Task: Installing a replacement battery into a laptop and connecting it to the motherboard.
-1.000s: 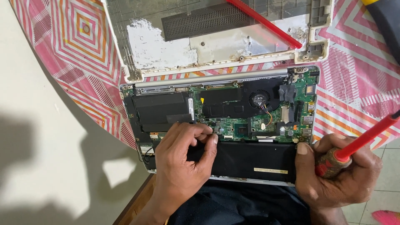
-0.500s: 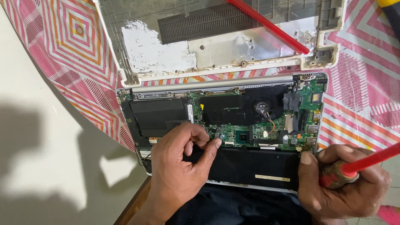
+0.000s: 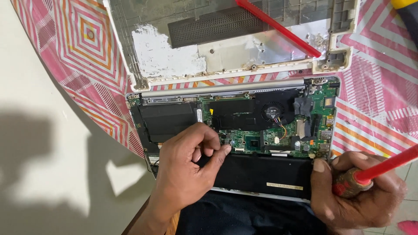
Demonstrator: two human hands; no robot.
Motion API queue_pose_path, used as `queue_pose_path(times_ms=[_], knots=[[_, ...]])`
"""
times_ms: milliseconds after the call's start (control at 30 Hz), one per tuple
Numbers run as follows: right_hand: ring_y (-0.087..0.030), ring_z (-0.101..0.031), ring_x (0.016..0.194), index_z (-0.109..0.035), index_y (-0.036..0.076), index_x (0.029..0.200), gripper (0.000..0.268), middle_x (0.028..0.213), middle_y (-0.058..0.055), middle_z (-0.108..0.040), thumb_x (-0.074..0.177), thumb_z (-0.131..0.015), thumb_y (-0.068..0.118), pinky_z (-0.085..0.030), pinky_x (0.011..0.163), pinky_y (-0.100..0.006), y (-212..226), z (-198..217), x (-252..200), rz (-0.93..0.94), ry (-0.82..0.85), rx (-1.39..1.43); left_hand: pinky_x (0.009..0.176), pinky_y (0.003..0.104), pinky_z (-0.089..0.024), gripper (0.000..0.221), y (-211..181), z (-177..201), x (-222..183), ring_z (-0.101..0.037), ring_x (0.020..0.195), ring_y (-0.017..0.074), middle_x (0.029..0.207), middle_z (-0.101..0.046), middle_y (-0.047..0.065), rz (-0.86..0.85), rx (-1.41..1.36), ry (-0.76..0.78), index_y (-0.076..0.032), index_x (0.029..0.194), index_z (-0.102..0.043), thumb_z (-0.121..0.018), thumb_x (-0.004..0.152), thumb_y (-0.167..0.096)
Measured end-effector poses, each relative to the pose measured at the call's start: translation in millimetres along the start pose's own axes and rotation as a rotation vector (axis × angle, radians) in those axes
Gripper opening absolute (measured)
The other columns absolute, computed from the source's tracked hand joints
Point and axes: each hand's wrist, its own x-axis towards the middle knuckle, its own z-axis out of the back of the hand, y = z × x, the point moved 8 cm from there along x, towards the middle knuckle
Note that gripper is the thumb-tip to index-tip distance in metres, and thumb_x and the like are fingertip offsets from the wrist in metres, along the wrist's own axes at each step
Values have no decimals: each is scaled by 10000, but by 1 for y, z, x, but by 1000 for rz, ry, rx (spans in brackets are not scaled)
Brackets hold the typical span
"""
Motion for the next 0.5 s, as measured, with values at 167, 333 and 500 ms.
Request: queue_pose_path(times_ms=[167,333,500], knots=[[-273,-528,783,-378,-59,1177,442,891,-249,-500,910,-730,-56,-459,825,-365,4,2,2,-31,30,-1,464,209,-326,281,8,1,4,-321,516,65,618,-490,-59,110,-27,14,-162,709,-516,-779,781,-96],[-231,-514,797,-350,-17,1196,487,815,-180,-522,885,-714,-104,-427,962,-380,1,1,2,15,81,-9,472,214,-380,298,12,-2,5,-344,516,55,614,-516,-80,132,47,41,-178,739,-519,-812,750,-120],[-235,-521,807,-352,15,1188,491,860,-193,-510,886,-731,-65,-453,901,-351,-3,1,0,-85,112,-14,463,200,-379,331,10,-3,7,-379,511,52,596,-471,-68,73,65,38,-166,718,-487,-811,748,-104]])
